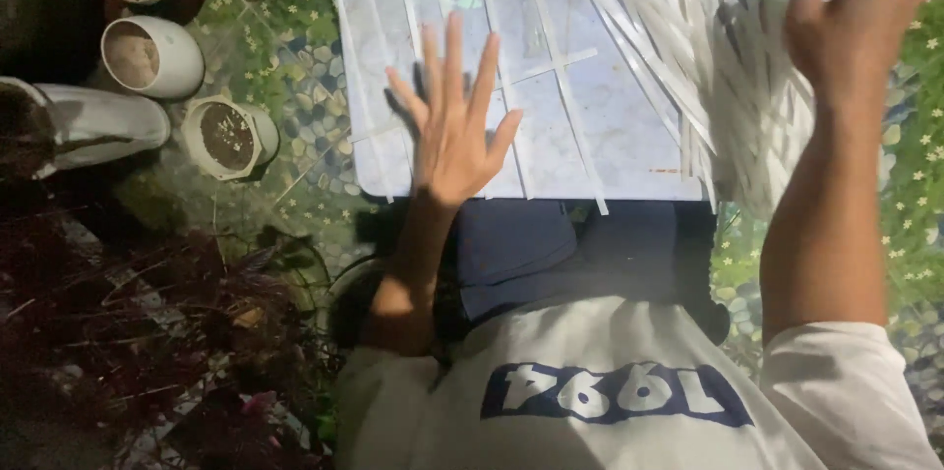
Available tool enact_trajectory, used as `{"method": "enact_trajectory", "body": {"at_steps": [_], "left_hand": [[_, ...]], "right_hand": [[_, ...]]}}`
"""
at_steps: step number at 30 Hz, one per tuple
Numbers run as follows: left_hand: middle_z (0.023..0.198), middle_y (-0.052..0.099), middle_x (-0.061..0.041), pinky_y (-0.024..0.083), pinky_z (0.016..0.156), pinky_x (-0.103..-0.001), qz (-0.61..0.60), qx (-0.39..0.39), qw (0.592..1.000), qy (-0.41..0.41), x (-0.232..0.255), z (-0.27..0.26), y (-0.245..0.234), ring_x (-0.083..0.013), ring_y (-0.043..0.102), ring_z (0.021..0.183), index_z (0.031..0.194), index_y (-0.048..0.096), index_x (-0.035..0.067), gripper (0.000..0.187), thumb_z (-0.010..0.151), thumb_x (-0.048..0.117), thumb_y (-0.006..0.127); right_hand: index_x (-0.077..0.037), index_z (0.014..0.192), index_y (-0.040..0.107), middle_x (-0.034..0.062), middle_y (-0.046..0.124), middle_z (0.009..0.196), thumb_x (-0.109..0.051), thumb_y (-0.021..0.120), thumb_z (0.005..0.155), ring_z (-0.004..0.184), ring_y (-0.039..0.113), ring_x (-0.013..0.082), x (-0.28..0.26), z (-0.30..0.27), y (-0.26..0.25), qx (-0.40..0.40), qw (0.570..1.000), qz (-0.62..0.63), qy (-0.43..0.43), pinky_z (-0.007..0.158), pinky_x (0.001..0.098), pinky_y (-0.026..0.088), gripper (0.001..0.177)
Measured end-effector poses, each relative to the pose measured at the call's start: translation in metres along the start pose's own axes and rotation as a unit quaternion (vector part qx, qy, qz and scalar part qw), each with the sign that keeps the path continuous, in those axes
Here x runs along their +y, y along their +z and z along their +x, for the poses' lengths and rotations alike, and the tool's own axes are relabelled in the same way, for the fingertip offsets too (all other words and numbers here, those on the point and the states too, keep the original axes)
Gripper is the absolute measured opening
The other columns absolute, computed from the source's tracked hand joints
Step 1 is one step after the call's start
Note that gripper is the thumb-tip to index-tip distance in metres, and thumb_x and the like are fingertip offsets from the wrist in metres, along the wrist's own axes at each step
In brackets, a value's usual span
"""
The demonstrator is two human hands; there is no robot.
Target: The person is weaving white plastic strips together on a flat surface to create a woven mat or bag component.
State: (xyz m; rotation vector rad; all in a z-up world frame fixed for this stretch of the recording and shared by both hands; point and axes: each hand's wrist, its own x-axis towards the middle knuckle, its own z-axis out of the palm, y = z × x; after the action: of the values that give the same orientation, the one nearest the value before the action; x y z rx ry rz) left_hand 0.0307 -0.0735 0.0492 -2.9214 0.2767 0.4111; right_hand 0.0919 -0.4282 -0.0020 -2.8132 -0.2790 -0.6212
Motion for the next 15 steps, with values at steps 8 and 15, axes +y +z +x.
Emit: {"method": "enact_trajectory", "body": {"at_steps": [8,15], "left_hand": [[0.148,0.003,-0.011,0.003,0.097,-0.069,-0.026,0.012,0.998,0.049,0.016,0.019,-0.002,-0.0308,0.006,0.138,0.144,0.007,0.022,0.058,0.104,0.056,0.03],[0.149,0.005,-0.003,0.004,0.099,-0.067,-0.045,0.048,0.997,0.04,0.017,0.024,0.025,-0.0248,0.004,0.138,0.145,0.01,0.02,0.063,0.1,0.058,0.032]], "right_hand": [[0.01,0.116,0.035,0.0191,0.044,0.088,0.004,0.035,0.119,0.083,0.049,0.0261,-0.082,-0.002,-0.096,-0.079,0.924,0.359,0.104,0.079,0.0339,0.039,0.006],[0.006,0.11,0.046,0.0128,0.051,0.08,0.004,0.042,0.098,0.065,0.049,0.0194,-0.146,-0.031,-0.088,-0.164,0.943,0.269,0.109,0.044,0.0261,0.039,0.012]]}}
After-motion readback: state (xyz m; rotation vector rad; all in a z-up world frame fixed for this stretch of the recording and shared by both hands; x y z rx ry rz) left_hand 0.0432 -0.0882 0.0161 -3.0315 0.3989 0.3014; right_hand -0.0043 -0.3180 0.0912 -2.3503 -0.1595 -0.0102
